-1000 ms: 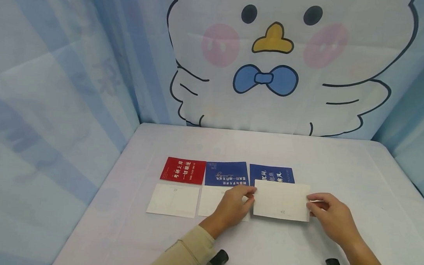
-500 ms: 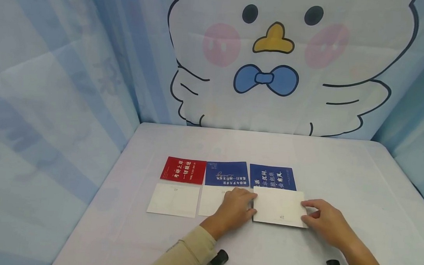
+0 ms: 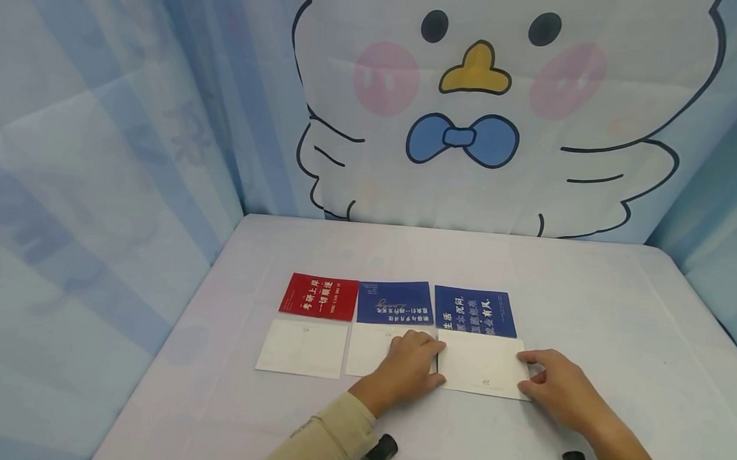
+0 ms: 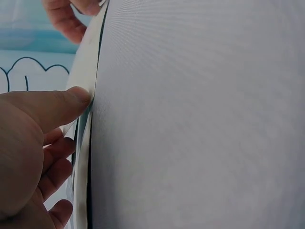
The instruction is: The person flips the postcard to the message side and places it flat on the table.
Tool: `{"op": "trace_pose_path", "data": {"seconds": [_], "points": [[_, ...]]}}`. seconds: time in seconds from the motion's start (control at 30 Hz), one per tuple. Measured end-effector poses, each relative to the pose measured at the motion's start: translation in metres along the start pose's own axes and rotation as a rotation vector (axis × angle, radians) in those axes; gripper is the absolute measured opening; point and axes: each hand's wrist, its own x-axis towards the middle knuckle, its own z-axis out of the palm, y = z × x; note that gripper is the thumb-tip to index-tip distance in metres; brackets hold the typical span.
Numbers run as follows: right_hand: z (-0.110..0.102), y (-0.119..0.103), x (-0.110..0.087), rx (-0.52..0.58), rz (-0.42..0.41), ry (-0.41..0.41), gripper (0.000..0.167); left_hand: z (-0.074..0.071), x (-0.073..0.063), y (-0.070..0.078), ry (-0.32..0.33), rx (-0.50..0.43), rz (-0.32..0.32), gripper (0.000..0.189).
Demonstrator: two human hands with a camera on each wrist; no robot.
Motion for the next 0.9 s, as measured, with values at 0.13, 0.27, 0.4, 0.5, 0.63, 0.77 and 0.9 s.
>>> {"op": "trace_pose_path", "data": {"seconds": [0.13, 0.27, 0.4, 0.5, 0.63, 0.77, 0.9], "points": [[0.0005, -0.0015, -0.0007, -0.006, -0.013, 0.004, 0.052, -0.0012, -0.0003, 0.0008, -0.003, 0.006, 0.000, 0.050], [0.0003, -0.0035, -0.0007, -0.014, -0.015, -0.004, 0.052, -0.0017, 0.0000, 0.0014, -0.009, -0.006, -0.001, 0.047], [0.0020, -0.0047, -0.0001, -0.026, -0.020, -0.006, 0.051, -0.0019, 0.0001, 0.0021, -0.030, -0.028, -0.012, 0.045], [0.0039, -0.0047, 0.0003, -0.031, -0.017, -0.012, 0.052, -0.0026, 0.0001, 0.0026, -0.044, -0.037, -0.021, 0.045], [0.0052, -0.0046, -0.0004, -0.037, -0.015, -0.016, 0.052, -0.0026, 0.0003, 0.0024, -0.051, -0.042, -0.026, 0.045], [0.0055, -0.0039, -0.0013, -0.042, -0.027, -0.009, 0.053, -0.0023, 0.0002, 0.0018, -0.050, -0.044, -0.024, 0.045], [0.0053, -0.0029, -0.0015, -0.042, -0.037, -0.007, 0.053, -0.0020, 0.0007, 0.0014, -0.054, -0.044, -0.025, 0.045]]}}
